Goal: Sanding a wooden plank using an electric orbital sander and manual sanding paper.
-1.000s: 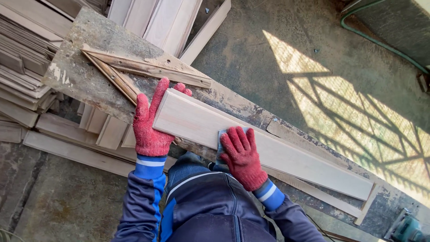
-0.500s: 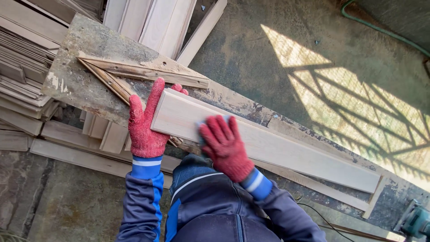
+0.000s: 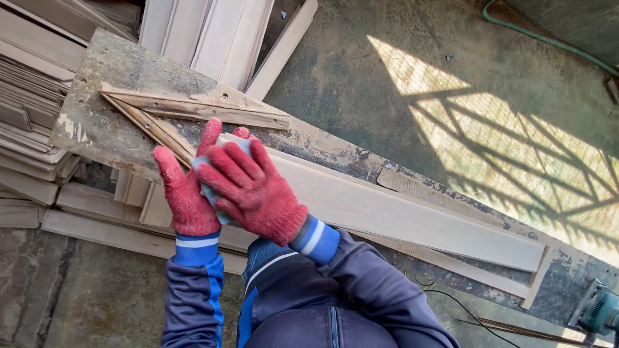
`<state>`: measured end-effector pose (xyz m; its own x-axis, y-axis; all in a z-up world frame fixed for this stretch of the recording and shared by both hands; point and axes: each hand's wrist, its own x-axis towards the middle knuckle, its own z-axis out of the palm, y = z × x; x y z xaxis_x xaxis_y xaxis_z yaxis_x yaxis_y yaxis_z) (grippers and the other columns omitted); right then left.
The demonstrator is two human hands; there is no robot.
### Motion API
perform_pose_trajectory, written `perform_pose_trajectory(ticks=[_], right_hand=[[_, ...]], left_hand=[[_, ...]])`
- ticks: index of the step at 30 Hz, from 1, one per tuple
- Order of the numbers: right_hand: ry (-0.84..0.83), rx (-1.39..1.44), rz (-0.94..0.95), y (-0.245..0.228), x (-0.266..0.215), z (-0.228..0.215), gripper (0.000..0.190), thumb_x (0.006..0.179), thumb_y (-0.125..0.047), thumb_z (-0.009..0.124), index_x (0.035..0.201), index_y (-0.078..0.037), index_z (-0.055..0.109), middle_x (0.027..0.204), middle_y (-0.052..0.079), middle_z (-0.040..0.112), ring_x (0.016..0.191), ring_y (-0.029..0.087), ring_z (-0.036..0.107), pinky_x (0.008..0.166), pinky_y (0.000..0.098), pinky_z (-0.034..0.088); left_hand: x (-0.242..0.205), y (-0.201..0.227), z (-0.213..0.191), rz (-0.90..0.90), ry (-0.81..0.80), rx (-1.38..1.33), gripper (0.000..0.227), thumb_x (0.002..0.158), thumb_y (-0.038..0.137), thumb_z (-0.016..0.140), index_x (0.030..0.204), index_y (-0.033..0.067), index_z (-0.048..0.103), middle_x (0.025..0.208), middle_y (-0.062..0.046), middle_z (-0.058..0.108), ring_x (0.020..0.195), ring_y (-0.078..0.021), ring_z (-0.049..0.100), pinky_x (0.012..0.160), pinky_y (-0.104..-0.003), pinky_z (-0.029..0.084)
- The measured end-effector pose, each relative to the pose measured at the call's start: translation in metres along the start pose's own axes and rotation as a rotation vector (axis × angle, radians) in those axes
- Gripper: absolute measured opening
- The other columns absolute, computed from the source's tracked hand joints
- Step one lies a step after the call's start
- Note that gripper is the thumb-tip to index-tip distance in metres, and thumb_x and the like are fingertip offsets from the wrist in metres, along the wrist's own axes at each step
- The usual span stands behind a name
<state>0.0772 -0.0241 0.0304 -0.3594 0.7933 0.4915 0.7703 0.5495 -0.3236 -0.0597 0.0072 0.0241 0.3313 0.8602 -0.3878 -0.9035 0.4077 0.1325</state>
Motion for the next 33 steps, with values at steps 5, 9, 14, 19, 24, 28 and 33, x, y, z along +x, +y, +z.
perform_pose_trajectory(ticks=[5,9,14,19,24,28,33], right_hand=[[-0.1,-0.062,0.287,0.065,-0.123,-0.035,0.056,0.103,-0.046,0.049,0.151,-0.018,0.053,0.154,0.015,0.051,0.144,0.036,0.045,0.124,0.0593,0.022],[-0.163,-0.22,0.631,0.112,-0.254,-0.064,0.057,0.106,-0.045,0.038,0.155,-0.017,0.048,0.158,0.014,0.048,0.147,0.033,0.041,0.125,0.0547,0.018],[-0.085,-0.175,0.623,0.073,-0.203,-0.017,0.058,0.104,-0.043,0.046,0.156,-0.018,0.047,0.161,0.012,0.045,0.152,0.031,0.035,0.127,0.0573,0.008],[-0.112,0.091,0.47,0.031,-0.13,-0.009,0.064,0.099,-0.035,0.06,0.156,-0.013,0.045,0.167,0.011,0.036,0.158,0.033,0.03,0.133,0.0584,0.011],[-0.065,-0.069,0.654,0.078,-0.263,-0.031,0.064,0.097,-0.036,0.063,0.156,-0.017,0.046,0.167,0.005,0.033,0.158,0.023,0.025,0.134,0.0527,0.009],[-0.27,-0.427,0.974,0.127,-0.398,-0.033,0.062,0.108,-0.044,0.032,0.165,-0.02,0.024,0.173,0.005,0.015,0.16,0.023,0.011,0.131,0.0508,-0.001],[-0.277,-0.49,0.969,0.101,-0.364,0.026,0.069,0.109,-0.044,0.03,0.167,-0.012,0.009,0.174,0.011,-0.001,0.161,0.028,-0.003,0.129,0.0567,-0.007]], left_hand=[[-0.003,-0.008,0.018,0.056,0.006,0.333,0.094,0.086,0.068,0.052,0.156,0.0067,0.042,0.154,-0.032,0.047,0.142,-0.0453,0.049,0.118,-0.062,0.041],[-0.005,0.005,-0.004,0.041,0.118,0.794,0.071,0.094,0.047,0.048,0.155,0.0114,0.044,0.15,-0.021,0.055,0.131,-0.0301,0.059,0.11,-0.048,0.049],[-0.011,0.02,-0.008,-0.05,0.312,1.165,0.063,0.099,0.029,0.053,0.16,0.0167,0.042,0.138,-0.014,0.055,0.118,-0.0227,0.058,0.107,-0.046,0.05],[-0.019,0.025,0.002,-0.021,0.234,1.496,0.052,0.096,0.009,0.056,0.147,0.0047,0.055,0.141,-0.01,0.06,0.121,-0.0198,0.055,0.104,-0.03,0.041],[-0.007,0.05,-0.046,-0.117,0.47,1.669,0.04,0.105,0.024,0.063,0.141,0.0066,0.063,0.111,-0.011,0.063,0.088,-0.0226,0.052,0.058,-0.036,0.037],[-0.002,0.05,-0.069,-0.194,0.526,1.839,0.046,0.108,0.031,0.06,0.145,0.0039,0.058,0.125,-0.022,0.061,0.103,-0.0373,0.055,0.065,-0.055,0.048],[0.016,0.074,-0.166,-0.017,0.352,2.345,0.053,0.113,0.039,0.064,0.138,-0.0079,0.063,0.117,-0.03,0.068,0.101,-0.0428,0.063,0.081,-0.054,0.052]])
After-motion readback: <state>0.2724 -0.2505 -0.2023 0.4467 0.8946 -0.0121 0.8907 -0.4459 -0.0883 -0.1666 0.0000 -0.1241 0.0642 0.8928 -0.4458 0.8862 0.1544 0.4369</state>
